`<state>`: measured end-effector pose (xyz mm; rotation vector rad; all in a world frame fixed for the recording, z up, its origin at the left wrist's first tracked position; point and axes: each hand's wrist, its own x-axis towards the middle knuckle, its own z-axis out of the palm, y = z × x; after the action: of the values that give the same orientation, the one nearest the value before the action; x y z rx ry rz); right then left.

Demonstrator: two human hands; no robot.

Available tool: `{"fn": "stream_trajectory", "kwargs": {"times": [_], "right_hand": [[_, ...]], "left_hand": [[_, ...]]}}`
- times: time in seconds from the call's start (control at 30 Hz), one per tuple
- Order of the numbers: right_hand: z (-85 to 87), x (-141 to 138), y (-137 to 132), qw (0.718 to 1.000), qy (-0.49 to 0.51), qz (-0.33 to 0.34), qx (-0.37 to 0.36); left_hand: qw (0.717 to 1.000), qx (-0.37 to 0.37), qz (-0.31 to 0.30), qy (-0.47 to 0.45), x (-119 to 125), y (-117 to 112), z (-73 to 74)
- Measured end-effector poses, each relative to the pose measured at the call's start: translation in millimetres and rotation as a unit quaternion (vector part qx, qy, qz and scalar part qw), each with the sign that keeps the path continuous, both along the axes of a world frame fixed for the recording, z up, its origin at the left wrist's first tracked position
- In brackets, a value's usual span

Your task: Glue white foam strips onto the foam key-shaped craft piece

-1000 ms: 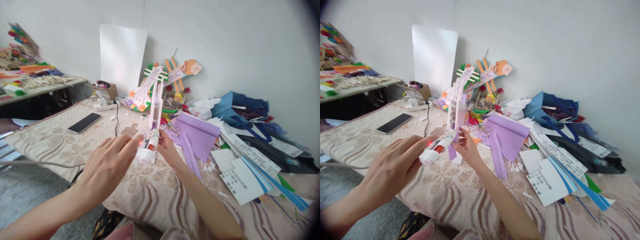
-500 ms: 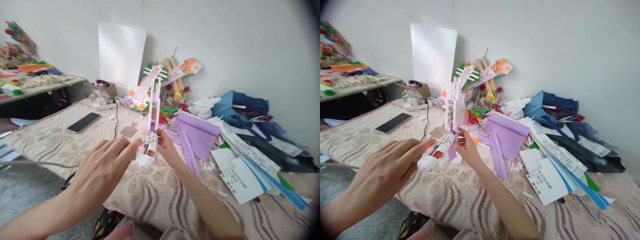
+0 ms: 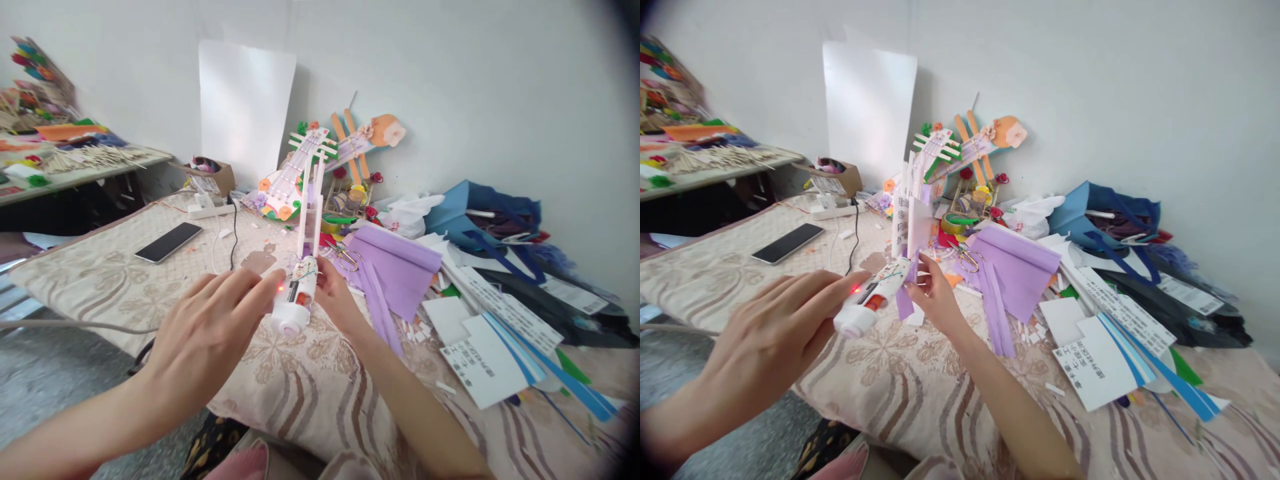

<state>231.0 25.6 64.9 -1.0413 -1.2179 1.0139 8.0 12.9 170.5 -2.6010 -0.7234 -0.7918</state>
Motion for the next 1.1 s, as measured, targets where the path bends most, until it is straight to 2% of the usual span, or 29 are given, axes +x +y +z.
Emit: {"fn": "stream_trajectory", "kwargs": {"times": [0.5,0.8,1.1], "right_hand": [[2.8,8,-1,1.0,0.014,0.002,0.009],[6.5,5,-2,1.0,0.007,-0.006,0.012],[9.0,6,-3,1.0,0.012,-0.008,0.002]], "left_hand": [[1.0,0.002,-0.007,-0.02,-4,-3,-12.4],[0.999,0.015,0.018,-0.033,-8,3,-11.9],[0.999,0.014,0.014,-0.044,-6,8,-16.2]]}}
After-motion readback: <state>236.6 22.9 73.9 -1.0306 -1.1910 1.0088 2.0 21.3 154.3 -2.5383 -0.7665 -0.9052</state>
